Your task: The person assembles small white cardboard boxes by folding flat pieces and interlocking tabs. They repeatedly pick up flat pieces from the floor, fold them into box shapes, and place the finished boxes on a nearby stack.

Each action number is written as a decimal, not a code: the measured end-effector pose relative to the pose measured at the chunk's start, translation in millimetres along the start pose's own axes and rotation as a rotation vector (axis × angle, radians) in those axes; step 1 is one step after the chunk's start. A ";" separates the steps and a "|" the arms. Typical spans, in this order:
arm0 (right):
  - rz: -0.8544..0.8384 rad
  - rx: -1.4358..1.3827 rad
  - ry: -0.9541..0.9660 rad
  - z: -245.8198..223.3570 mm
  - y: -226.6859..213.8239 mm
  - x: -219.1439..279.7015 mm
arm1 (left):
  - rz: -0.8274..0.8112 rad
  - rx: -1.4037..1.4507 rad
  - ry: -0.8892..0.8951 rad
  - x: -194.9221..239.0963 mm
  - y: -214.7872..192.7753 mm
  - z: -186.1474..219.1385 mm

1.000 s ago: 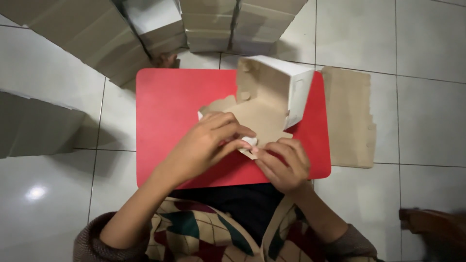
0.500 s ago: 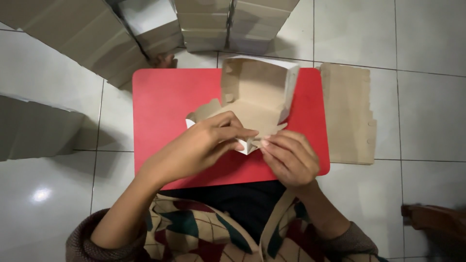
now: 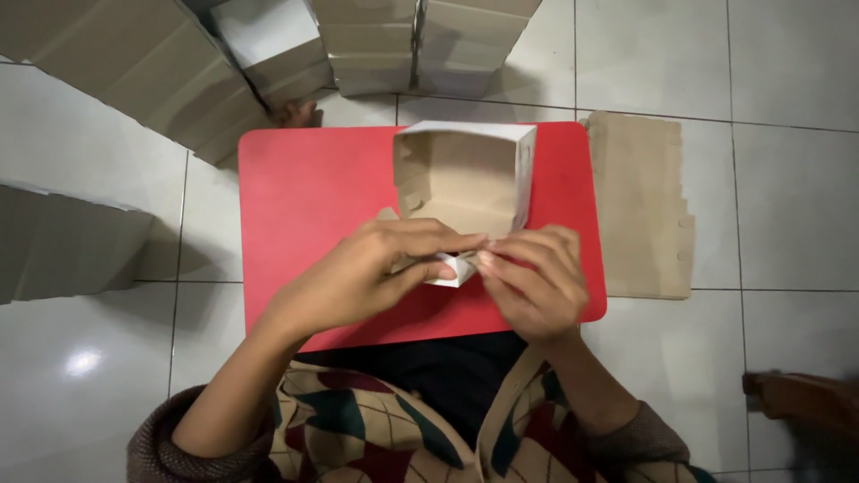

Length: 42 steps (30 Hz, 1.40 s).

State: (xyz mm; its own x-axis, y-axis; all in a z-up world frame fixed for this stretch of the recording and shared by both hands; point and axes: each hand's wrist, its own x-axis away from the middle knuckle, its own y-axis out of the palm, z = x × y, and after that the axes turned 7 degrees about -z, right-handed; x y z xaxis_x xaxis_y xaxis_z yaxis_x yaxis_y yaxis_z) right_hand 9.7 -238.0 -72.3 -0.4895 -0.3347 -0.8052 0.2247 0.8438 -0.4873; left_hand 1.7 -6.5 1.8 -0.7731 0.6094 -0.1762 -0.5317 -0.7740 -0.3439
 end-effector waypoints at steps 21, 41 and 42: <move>-0.633 -0.745 0.447 30.7 -18.9 -24.7 | -0.034 0.044 -0.153 3.9 1.1 0.4; -0.205 -0.670 0.566 -14.3 33.2 13.8 | 0.730 -0.632 -0.140 37.9 97.3 -75.9; -0.205 -0.670 0.564 -12.7 31.8 9.7 | 0.732 -0.633 -0.139 41.8 92.5 -79.9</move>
State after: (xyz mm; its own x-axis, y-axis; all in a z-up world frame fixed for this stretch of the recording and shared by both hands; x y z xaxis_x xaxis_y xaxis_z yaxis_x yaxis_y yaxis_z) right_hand 1.4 -209.1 -91.3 -0.8462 -0.3994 -0.3527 -0.3652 0.9167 -0.1619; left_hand -52.2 -38.9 -111.1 -0.8933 -0.0425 -0.4474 0.3492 -0.6924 -0.6314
